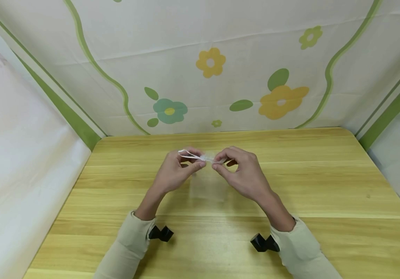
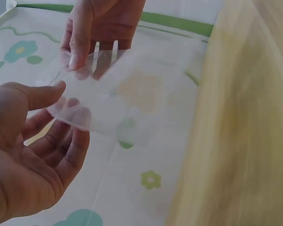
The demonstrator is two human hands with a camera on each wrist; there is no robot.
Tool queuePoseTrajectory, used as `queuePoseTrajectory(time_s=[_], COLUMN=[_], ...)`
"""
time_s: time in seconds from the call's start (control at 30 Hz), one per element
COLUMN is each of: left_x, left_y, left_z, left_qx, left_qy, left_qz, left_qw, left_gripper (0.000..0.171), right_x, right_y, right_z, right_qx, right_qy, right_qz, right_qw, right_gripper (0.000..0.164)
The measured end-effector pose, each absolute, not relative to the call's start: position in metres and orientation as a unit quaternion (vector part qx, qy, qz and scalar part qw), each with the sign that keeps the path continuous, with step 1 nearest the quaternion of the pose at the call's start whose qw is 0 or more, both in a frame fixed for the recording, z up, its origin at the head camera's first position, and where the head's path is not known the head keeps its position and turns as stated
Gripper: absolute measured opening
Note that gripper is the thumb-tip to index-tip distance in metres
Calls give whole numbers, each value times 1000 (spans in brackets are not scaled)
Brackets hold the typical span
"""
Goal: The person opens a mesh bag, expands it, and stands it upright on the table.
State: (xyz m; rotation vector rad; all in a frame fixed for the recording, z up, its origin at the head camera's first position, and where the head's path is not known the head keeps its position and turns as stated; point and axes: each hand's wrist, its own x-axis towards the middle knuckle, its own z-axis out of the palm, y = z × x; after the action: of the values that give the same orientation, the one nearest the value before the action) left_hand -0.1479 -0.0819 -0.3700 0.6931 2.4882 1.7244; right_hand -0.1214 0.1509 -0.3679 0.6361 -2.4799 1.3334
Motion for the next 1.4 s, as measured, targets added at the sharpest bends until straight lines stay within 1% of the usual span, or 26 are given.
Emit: queuePoseTrajectory(time_s=[0.1,0.2,0.27,0.33,0.53,0.73,0.87,0.97,1.23,1.4], left_x=[-148,-150,-151,-152,-151,-149,-150,-152,-154,-155], left_y=[-86,-89,-90,-88,-86,-88,-90,-93,-102,-105], left_z=[-367,-366,-366,-367,-369,-368,-367,-367,-363,-363], left_qx=[251,306,344,371,393,397,389,386,383,382], left_qy=[804,798,797,802,815,818,827,834,840,840], left_qz=[539,515,490,458,416,410,399,388,381,383], left_qw=[-20,-65,-83,-94,-84,-73,-72,-66,-39,-38], left_gripper=[35,44,43,38,18,6,8,9,17,16], right_x=[-121,-120,-120,-120,-119,-119,-119,-119,-121,-121], right_y=[151,151,150,149,148,148,149,149,151,153], right_z=[-367,-367,-368,-368,-369,-368,-366,-366,-365,-366], right_qx=[216,215,215,218,220,225,230,235,244,248], right_qy=[-858,-864,-865,-863,-855,-857,-867,-876,-889,-889], right_qz=[450,442,442,447,464,459,438,418,382,378], right_qw=[121,110,100,89,68,59,60,58,60,73], right_gripper=[11,10,9,8,7,7,9,8,9,10])
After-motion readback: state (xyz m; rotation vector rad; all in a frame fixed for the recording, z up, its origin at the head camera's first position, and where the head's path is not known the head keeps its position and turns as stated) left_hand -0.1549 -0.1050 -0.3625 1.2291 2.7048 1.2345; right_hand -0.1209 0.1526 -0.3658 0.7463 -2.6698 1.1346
